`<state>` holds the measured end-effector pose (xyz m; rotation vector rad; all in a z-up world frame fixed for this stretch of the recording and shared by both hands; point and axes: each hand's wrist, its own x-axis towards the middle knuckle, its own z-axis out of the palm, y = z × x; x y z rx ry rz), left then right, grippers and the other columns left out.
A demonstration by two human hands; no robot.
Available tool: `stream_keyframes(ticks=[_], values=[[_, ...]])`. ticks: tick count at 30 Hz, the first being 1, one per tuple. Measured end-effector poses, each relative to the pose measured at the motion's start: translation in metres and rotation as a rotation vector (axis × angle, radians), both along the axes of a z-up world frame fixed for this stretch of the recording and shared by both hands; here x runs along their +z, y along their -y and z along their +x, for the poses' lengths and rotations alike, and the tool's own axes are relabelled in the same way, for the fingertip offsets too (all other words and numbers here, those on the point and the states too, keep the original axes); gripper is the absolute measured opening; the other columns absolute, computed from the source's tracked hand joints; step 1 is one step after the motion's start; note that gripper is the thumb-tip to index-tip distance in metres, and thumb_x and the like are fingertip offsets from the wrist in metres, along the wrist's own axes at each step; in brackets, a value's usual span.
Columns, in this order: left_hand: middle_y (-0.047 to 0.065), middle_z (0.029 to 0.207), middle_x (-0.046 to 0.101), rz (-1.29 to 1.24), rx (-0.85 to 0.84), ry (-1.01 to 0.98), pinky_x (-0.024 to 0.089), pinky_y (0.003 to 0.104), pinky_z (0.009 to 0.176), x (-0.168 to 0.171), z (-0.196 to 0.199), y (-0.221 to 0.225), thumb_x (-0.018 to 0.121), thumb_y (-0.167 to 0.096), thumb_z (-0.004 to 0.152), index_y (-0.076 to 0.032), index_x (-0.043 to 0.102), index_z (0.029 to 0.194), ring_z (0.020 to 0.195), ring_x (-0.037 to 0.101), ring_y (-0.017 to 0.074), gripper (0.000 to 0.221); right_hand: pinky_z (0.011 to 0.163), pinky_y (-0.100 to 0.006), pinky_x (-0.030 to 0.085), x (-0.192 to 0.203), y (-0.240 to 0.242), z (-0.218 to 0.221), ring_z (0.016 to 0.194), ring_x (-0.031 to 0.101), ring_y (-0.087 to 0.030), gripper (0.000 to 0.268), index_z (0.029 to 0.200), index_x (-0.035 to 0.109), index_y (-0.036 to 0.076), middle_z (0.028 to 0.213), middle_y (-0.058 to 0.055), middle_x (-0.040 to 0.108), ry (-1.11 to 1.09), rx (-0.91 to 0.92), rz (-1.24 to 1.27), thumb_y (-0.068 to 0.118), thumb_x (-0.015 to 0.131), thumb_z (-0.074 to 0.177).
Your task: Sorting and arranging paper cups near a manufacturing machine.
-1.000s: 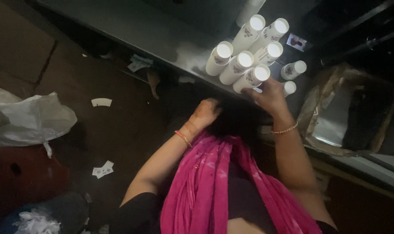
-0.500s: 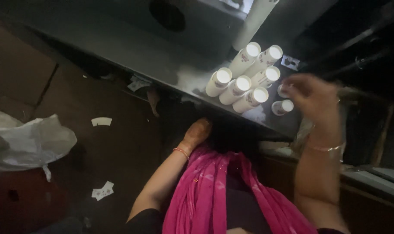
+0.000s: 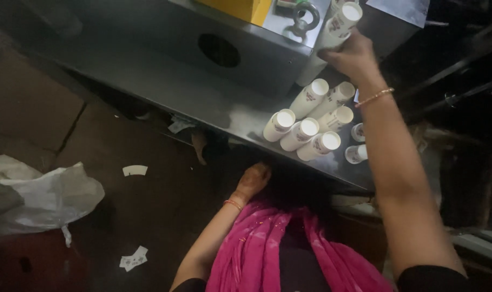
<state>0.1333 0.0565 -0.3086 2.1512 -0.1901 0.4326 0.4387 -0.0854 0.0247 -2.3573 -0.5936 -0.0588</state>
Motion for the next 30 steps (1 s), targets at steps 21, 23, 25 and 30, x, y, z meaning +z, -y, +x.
stream_keyframes(ticks=[21, 23, 25, 30], values=[[0.024, 0.089, 0.069, 0.052, 0.05, -0.24, 0.053, 0.055, 0.074, -0.019, 0.008, 0.006, 0.063, -0.023, 0.096, -0.002, 0.07, 0.087, 0.084, 0.065, 0.0464, 0.024, 0.09, -0.035, 0.061, -0.061, 0.087, -0.005, 0.106, 0.073, -0.023, 0.059, 0.13, 0.06, -0.001, 0.121, -0.013, 0.073, -0.264, -0.04, 0.487, 0.0, 0.083, 0.076], [0.023, 0.091, 0.069, 0.195, -0.027, -0.262, 0.054, 0.053, 0.076, -0.03, 0.009, 0.002, 0.061, -0.023, 0.098, -0.003, 0.07, 0.087, 0.086, 0.066, 0.0444, 0.024, 0.091, -0.035, 0.062, -0.025, 0.097, -0.034, 0.108, 0.074, -0.023, 0.057, 0.13, 0.059, -0.001, 0.122, -0.014, 0.072, -0.219, -0.005, 0.473, 0.0, 0.083, 0.079], [0.022, 0.093, 0.069, 0.334, -0.106, -0.285, 0.054, 0.052, 0.078, -0.033, 0.01, -0.001, 0.058, -0.022, 0.099, -0.005, 0.069, 0.087, 0.087, 0.068, 0.0425, 0.024, 0.093, -0.036, 0.063, 0.01, 0.106, -0.072, 0.11, 0.074, -0.024, 0.055, 0.131, 0.059, -0.001, 0.124, -0.015, 0.072, -0.179, 0.028, 0.454, 0.0, 0.083, 0.081], [0.024, 0.097, 0.071, 0.071, -0.083, -0.176, 0.053, 0.054, 0.081, -0.034, 0.002, 0.003, 0.063, -0.018, 0.092, -0.001, 0.072, 0.094, 0.092, 0.066, 0.0463, 0.019, 0.091, -0.033, 0.061, 0.051, 0.113, -0.186, 0.109, 0.078, -0.021, 0.044, 0.124, 0.067, 0.005, 0.118, -0.011, 0.076, -0.241, -0.167, 0.058, 0.013, 0.086, 0.085]])
